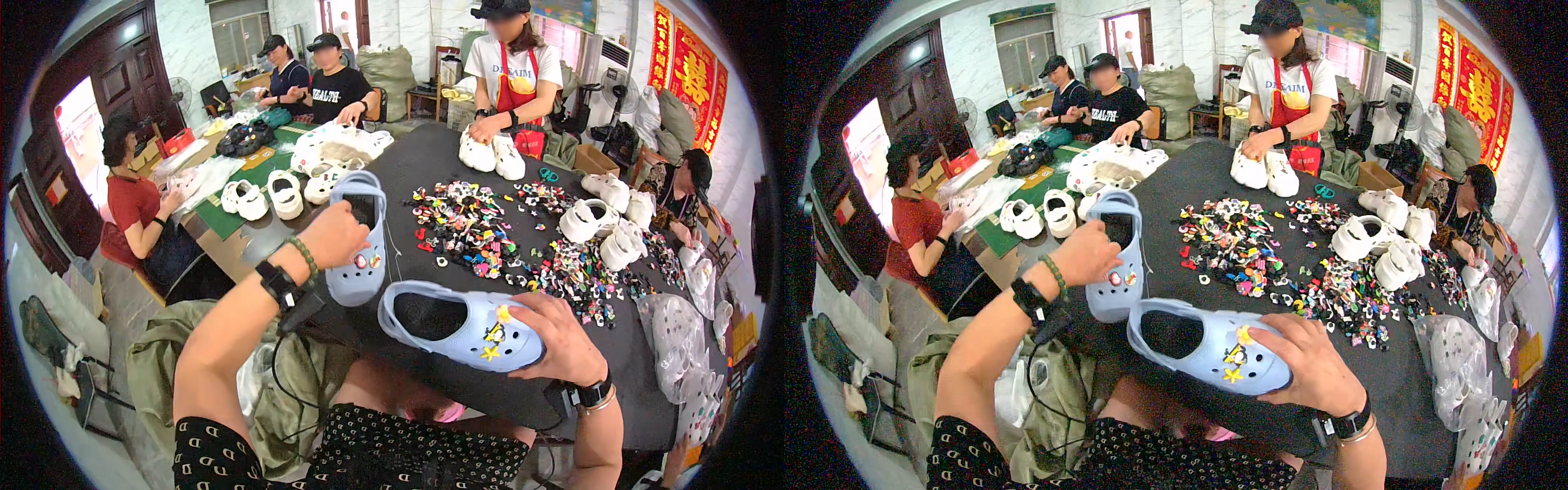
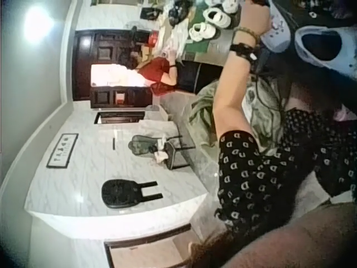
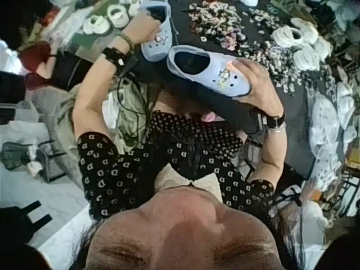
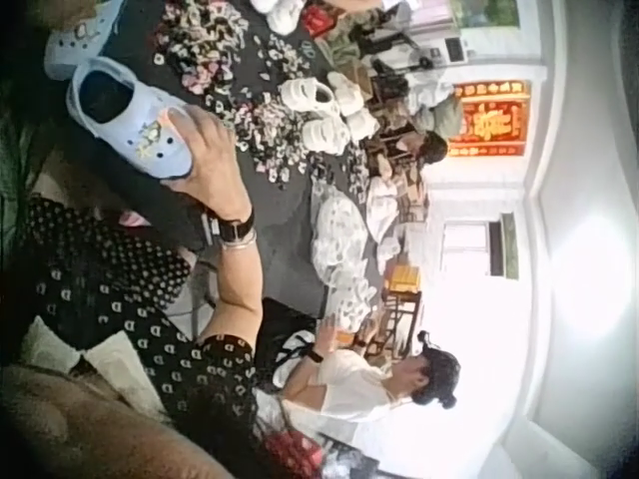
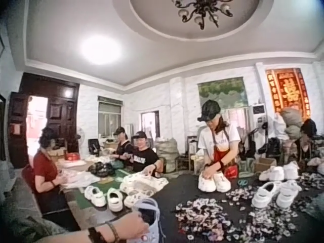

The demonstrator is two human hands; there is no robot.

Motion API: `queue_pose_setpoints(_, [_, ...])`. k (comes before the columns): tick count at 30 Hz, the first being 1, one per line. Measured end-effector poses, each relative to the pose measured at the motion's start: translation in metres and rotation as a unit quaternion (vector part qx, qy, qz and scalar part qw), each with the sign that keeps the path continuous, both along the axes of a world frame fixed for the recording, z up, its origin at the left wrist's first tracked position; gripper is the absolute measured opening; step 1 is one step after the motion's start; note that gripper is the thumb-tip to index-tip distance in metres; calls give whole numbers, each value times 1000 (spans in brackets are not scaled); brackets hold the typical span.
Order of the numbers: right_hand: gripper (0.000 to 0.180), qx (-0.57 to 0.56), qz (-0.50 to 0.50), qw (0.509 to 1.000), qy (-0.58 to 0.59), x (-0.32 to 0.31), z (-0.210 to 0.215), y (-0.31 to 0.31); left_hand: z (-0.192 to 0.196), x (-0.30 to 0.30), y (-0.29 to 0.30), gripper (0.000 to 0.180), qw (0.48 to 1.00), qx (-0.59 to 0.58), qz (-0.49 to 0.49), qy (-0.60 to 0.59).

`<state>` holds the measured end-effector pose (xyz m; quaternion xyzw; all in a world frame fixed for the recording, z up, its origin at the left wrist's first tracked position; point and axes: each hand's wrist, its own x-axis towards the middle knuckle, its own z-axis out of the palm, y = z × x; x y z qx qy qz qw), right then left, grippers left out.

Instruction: Attaching decorative charms to rubber clogs in a manufacturing setting.

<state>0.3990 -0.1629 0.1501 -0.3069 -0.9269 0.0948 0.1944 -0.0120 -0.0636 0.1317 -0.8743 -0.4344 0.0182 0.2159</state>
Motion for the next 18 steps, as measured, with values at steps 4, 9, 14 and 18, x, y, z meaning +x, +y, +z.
queue_pose_setpoints(4, [97,118,-34,992,37,10,18,-3,-20,2,-6,24,996,10,0,-88])
queue_pose_setpoints(9, [107,224,-102,968,58,31,43,3,-13,2,-11,15,992,-43,-43,-108])
queue_pose_setpoints(14, [111,293,-150,942,69,46,60,11,4,-3,-23,7,984,-99,-138,-61])
queue_pose_setpoints(18, [111,302,-132,941,81,33,62,17,6,6,-33,8,982,-102,-152,-48])
